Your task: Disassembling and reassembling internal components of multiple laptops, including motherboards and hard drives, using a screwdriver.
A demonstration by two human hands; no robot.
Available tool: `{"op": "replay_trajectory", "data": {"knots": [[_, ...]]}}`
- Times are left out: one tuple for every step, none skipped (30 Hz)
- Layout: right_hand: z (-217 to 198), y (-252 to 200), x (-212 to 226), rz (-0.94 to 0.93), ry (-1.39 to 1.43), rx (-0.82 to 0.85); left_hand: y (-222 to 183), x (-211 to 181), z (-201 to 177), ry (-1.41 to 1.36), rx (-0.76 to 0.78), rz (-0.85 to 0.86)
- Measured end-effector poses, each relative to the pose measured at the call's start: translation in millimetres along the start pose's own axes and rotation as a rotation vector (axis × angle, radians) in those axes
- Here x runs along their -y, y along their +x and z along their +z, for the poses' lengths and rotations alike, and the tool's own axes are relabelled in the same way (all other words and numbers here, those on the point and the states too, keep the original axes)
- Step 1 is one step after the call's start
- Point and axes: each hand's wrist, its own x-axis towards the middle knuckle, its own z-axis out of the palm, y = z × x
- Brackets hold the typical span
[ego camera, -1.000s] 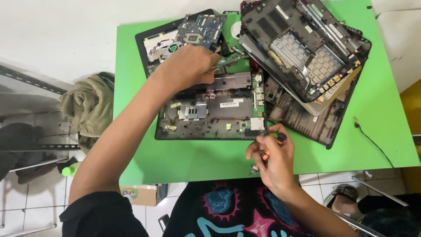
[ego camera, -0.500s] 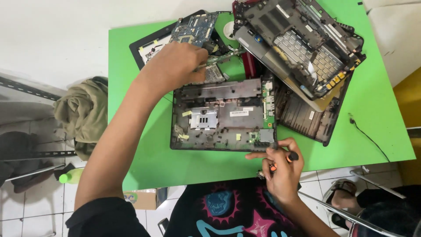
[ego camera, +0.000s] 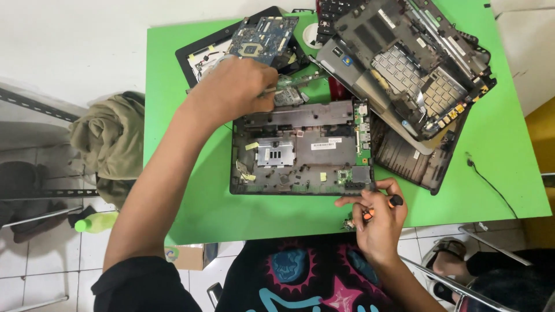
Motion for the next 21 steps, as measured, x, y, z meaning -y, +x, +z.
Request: {"op": "replay_trajectory", "data": {"knots": [[-3, 0, 0, 0.001, -0.004, 0.001, 2, 0, -3, -0.003, -0.001, -0.002], [-6, 0, 0, -0.021, 0.034, 0.009, 3, 1, -6, -0.014, 0.019, -0.001], [-7, 2, -1, -0.043, 0.075, 0.025, 3, 3, -10, -0.02, 0.037, -0.006], [-9, -1, 4, -0.041, 0.074, 0.034, 4, 2, -10, -0.018, 0.035, -0.014], [-9, -4, 10, -0.056, 0.056, 0.039, 5, 2, -10, -0.028, -0.001, 0.007], [-10, -7, 15, -0.071, 0.038, 0.044, 5, 1, -10, -0.038, -0.037, 0.029], [-10, -6, 16, -0.066, 0.036, 0.048, 7, 0, -7, -0.04, -0.036, 0.023], [-9, -5, 17, -0.059, 0.015, 0.041, 8, -2, -4, -0.009, -0.027, 0.004], [-9, -4, 19, -0.054, -0.007, 0.031, 11, -4, -1, 0.021, -0.018, -0.011], [-13, 1, 13, -0.051, -0.009, 0.032, 11, -7, 0, 0.019, -0.017, -0.014], [-16, 6, 8, -0.001, -0.031, 0.045, 12, -11, 1, 0.008, -0.014, -0.007], [-19, 11, 2, 0.049, -0.053, 0.058, 12, -14, 2, -0.004, -0.01, 0.0], [-18, 12, 2, 0.045, -0.052, 0.062, 13, -13, 11, 0.0, -0.014, -0.001], [-16, 13, 2, 0.05, -0.158, 0.115, 13, -11, 20, 0.084, 0.001, -0.001], [-16, 11, 2, 0.061, -0.265, 0.166, 11, -11, 31, 0.164, 0.022, -0.003], [-23, 17, -6, 0.064, -0.266, 0.168, 9, -13, 31, 0.162, 0.024, -0.006], [-31, 21, -15, 0.036, -0.31, 0.19, 6, -16, 32, 0.113, 0.046, -0.065], [-39, 26, -24, 0.007, -0.353, 0.212, 4, -19, 33, 0.065, 0.068, -0.125], [-38, 26, -18, 0.01, -0.354, 0.212, 2, -22, 31, 0.064, 0.069, -0.127], [-36, 26, -12, 0.002, -0.405, 0.24, -1, -25, 30, 0.071, 0.062, -0.148], [-34, 27, -6, -0.008, -0.454, 0.267, -3, -27, 27, 0.08, 0.054, -0.167]]}}
